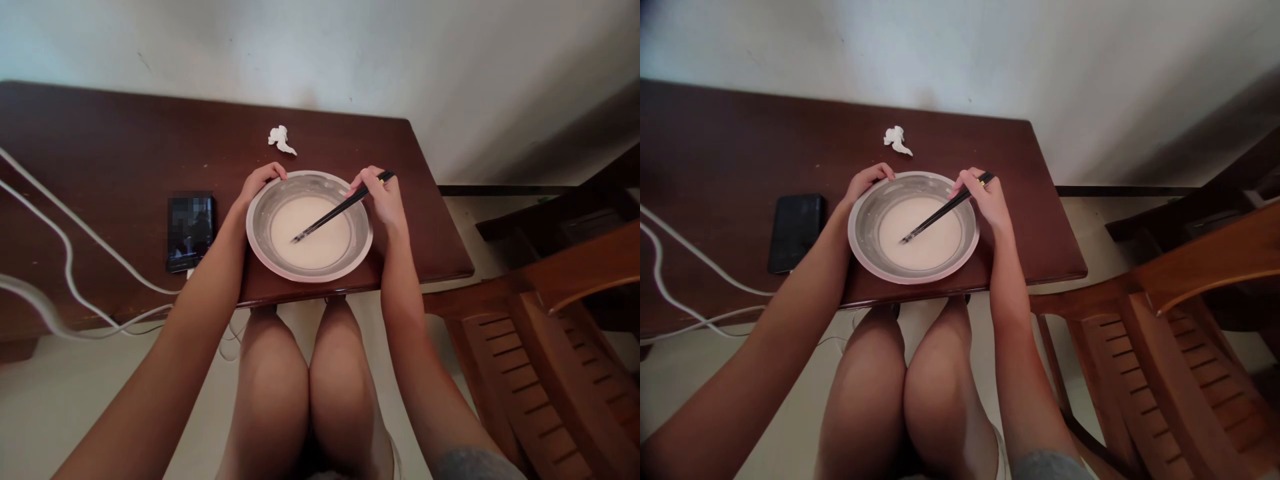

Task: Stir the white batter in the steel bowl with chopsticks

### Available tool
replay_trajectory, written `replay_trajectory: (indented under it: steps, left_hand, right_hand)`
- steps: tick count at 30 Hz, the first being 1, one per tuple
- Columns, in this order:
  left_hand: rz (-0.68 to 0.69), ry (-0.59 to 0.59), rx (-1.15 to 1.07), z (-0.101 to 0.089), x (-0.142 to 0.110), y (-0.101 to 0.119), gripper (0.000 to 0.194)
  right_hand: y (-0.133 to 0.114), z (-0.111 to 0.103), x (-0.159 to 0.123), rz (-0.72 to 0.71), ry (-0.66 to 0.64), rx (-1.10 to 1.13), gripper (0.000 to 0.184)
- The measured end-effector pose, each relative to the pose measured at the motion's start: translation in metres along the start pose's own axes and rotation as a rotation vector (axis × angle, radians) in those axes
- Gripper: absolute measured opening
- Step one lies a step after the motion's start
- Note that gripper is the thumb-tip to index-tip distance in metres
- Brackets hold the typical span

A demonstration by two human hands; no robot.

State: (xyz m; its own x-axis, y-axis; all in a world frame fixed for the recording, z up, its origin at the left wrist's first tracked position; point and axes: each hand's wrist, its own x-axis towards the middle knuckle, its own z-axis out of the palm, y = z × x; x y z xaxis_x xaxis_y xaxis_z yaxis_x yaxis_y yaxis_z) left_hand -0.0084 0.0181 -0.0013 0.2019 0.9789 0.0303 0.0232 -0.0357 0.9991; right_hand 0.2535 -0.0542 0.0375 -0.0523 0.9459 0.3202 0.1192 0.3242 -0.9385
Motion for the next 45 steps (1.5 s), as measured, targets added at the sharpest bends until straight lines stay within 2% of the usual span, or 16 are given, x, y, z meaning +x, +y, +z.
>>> replay_trajectory:
  steps: [4, 10, 15, 16, 20, 21, 26, 31, 33, 37, 42, 43, 45]
  left_hand:
    - [-0.002, -0.001, -0.006, -0.0006, 0.0010, -0.0015, 0.024]
    - [0.011, 0.000, 0.001, -0.0013, 0.0015, -0.0029, 0.027]
    - [0.020, 0.005, -0.006, -0.0008, 0.0001, -0.0017, 0.025]
    - [0.016, 0.000, -0.014, -0.0008, 0.0002, -0.0017, 0.025]
    - [-0.045, -0.016, -0.062, -0.0005, 0.0014, -0.0013, 0.028]
    - [-0.046, -0.016, -0.066, -0.0004, 0.0013, -0.0008, 0.028]
    - [-0.001, -0.025, -0.025, -0.0003, -0.0016, 0.0026, 0.025]
    - [0.038, -0.029, 0.014, -0.0019, -0.0012, 0.0014, 0.023]
    - [0.039, -0.028, 0.034, -0.0021, -0.0008, 0.0008, 0.023]
    - [0.036, -0.011, 0.022, -0.0005, -0.0026, 0.0020, 0.025]
    - [0.027, 0.000, -0.003, 0.0020, -0.0041, 0.0042, 0.027]
    - [0.028, 0.000, -0.007, 0.0020, -0.0039, 0.0041, 0.027]
    - [0.025, -0.002, -0.008, 0.0015, -0.0030, 0.0034, 0.027]
  right_hand:
    - [-0.0003, -0.0021, 0.0008, -0.011, 0.140, -0.012, 0.045]
    - [-0.0007, -0.0003, -0.0007, -0.007, -0.021, -0.018, 0.042]
    - [0.0028, -0.0041, 0.0014, -0.073, 0.176, 0.014, 0.045]
    - [0.0031, -0.0042, 0.0014, -0.071, 0.171, 0.019, 0.045]
    - [0.0029, -0.0012, 0.0006, -0.066, 0.000, 0.025, 0.040]
    - [0.0031, -0.0008, 0.0009, -0.074, 0.000, 0.021, 0.040]
    - [0.0048, -0.0037, 0.0030, -0.066, 0.207, 0.004, 0.045]
    - [0.0014, -0.0015, 0.0004, -0.041, 0.000, 0.005, 0.043]
    - [0.0012, -0.0017, 0.0009, -0.058, 0.025, 0.005, 0.040]
    - [0.0022, -0.0045, 0.0023, -0.063, 0.179, 0.009, 0.044]
    - [-0.0013, -0.0017, -0.0008, -0.048, -0.016, 0.016, 0.040]
    - [-0.0015, -0.0015, -0.0008, -0.052, -0.014, 0.010, 0.039]
    - [-0.0004, -0.0027, 0.0003, -0.060, 0.072, -0.002, 0.040]
